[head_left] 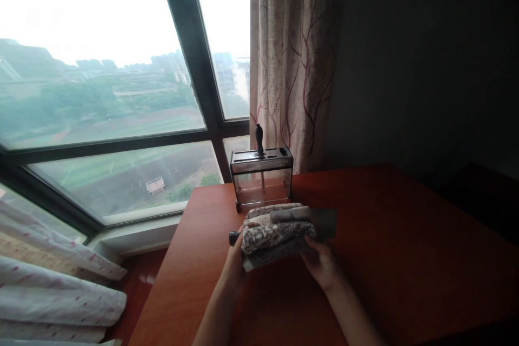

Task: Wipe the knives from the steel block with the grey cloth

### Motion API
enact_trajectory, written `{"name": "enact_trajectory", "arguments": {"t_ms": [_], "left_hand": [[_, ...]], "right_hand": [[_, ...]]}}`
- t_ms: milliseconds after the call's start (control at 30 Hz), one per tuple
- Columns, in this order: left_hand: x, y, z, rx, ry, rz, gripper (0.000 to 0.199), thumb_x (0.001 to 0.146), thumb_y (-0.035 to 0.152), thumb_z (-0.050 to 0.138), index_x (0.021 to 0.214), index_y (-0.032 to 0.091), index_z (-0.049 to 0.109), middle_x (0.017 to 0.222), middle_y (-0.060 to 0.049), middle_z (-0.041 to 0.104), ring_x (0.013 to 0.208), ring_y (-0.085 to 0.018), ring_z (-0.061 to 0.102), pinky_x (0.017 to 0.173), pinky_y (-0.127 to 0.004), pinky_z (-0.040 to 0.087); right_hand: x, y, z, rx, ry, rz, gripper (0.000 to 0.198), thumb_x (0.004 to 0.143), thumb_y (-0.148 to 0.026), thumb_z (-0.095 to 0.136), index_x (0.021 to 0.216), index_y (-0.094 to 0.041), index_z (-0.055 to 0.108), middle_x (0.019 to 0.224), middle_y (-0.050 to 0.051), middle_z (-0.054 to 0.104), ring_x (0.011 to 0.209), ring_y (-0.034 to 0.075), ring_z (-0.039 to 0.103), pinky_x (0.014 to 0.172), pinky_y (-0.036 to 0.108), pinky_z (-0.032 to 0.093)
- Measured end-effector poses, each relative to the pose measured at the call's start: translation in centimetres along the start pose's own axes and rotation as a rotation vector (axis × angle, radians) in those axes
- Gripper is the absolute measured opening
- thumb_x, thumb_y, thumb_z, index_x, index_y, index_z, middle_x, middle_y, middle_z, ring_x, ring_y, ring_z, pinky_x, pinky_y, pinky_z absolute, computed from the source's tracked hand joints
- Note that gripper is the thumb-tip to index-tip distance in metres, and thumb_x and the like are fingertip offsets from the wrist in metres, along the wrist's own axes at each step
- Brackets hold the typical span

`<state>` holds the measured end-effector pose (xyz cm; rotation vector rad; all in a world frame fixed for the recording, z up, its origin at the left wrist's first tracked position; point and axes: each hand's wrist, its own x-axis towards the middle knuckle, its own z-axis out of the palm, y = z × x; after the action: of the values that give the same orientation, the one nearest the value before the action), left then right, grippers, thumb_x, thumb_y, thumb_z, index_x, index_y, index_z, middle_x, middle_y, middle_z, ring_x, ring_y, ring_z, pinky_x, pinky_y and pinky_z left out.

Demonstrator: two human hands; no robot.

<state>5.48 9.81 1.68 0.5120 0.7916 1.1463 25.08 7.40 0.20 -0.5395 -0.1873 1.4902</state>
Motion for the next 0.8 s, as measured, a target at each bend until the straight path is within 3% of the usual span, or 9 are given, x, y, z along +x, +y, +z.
{"name": "enact_trajectory", "arguments": {"t_ms": [100,200,267,367,433,533,667,800], "left_hand": [[-0.2,0.0,-0.1,-0.082,-0.101,-0.003,0.060,0.077,0.056,0.064,0.126,0.022,0.057,0.111,-0.009,0.071,0.100,-0.027,0.065,0.080,-0.034,0.053],[-0.4,-0.2,-0.2,-0.132,-0.229,0.097,0.067,0.071,0.066,0.062,0.125,0.028,0.057,0.119,-0.007,0.067,0.098,-0.023,0.064,0.074,-0.029,0.053],[-0.4,-0.6,-0.2,-0.097,-0.299,0.097,0.064,0.069,0.063,0.067,0.123,0.029,0.059,0.123,-0.007,0.064,0.098,-0.022,0.063,0.072,-0.028,0.053],[-0.3,-1.9,0.3,0.044,-0.352,0.038,0.061,0.062,0.043,0.082,0.116,0.022,0.065,0.123,-0.012,0.063,0.107,-0.029,0.060,0.080,-0.032,0.052],[-0.2,-2.7,0.7,0.062,-0.312,0.061,0.060,0.058,0.031,0.087,0.113,0.020,0.067,0.122,-0.012,0.065,0.115,-0.032,0.056,0.091,-0.037,0.049],[-0.1,-3.0,0.8,-0.059,-0.164,0.110,0.042,0.070,0.025,0.078,0.110,0.021,0.068,0.115,-0.009,0.070,0.116,-0.028,0.058,0.102,-0.039,0.042],[-0.1,-1.8,0.4,-0.244,-0.044,0.112,0.029,0.079,0.018,0.068,0.108,0.019,0.070,0.102,-0.006,0.075,0.099,-0.024,0.067,0.099,-0.037,0.046],[-0.2,-0.5,0.4,-0.418,0.070,0.089,0.024,0.087,0.017,0.056,0.107,0.019,0.070,0.096,-0.005,0.077,0.086,-0.020,0.071,0.095,-0.034,0.050]], "right_hand": [[0.4,0.2,0.5,0.070,0.061,-0.021,0.041,0.064,-0.011,0.078,0.101,-0.025,0.068,0.092,-0.003,0.076,0.087,0.017,0.070,0.081,0.032,0.057],[0.8,0.2,1.3,0.147,0.105,-0.011,0.034,0.065,-0.017,0.080,0.097,-0.025,0.070,0.093,-0.004,0.076,0.090,0.016,0.070,0.083,0.028,0.056],[0.9,0.3,2.0,0.171,0.108,-0.009,0.031,0.066,-0.021,0.080,0.095,-0.025,0.071,0.094,-0.004,0.076,0.093,0.016,0.069,0.085,0.027,0.055],[0.5,1.3,2.9,0.166,0.057,-0.019,0.031,0.069,-0.026,0.079,0.099,-0.026,0.070,0.098,-0.003,0.075,0.097,0.016,0.067,0.089,0.028,0.053],[-0.1,2.4,3.3,0.142,0.005,0.007,0.032,0.072,-0.027,0.077,0.103,-0.025,0.069,0.102,-0.002,0.074,0.100,0.018,0.066,0.092,0.032,0.052],[-1.4,4.3,3.8,0.095,-0.060,0.073,0.035,0.072,-0.025,0.077,0.106,-0.024,0.068,0.107,0.001,0.073,0.104,0.022,0.065,0.096,0.037,0.049],[-3.1,5.1,4.6,0.040,-0.147,0.077,0.042,0.071,-0.029,0.077,0.111,-0.025,0.066,0.116,0.003,0.069,0.114,0.026,0.059,0.099,0.043,0.046],[-3.4,4.8,4.0,-0.118,-0.180,0.123,0.048,0.079,-0.050,0.066,0.118,-0.022,0.061,0.122,0.007,0.065,0.119,0.028,0.056,0.097,0.047,0.047]]}}
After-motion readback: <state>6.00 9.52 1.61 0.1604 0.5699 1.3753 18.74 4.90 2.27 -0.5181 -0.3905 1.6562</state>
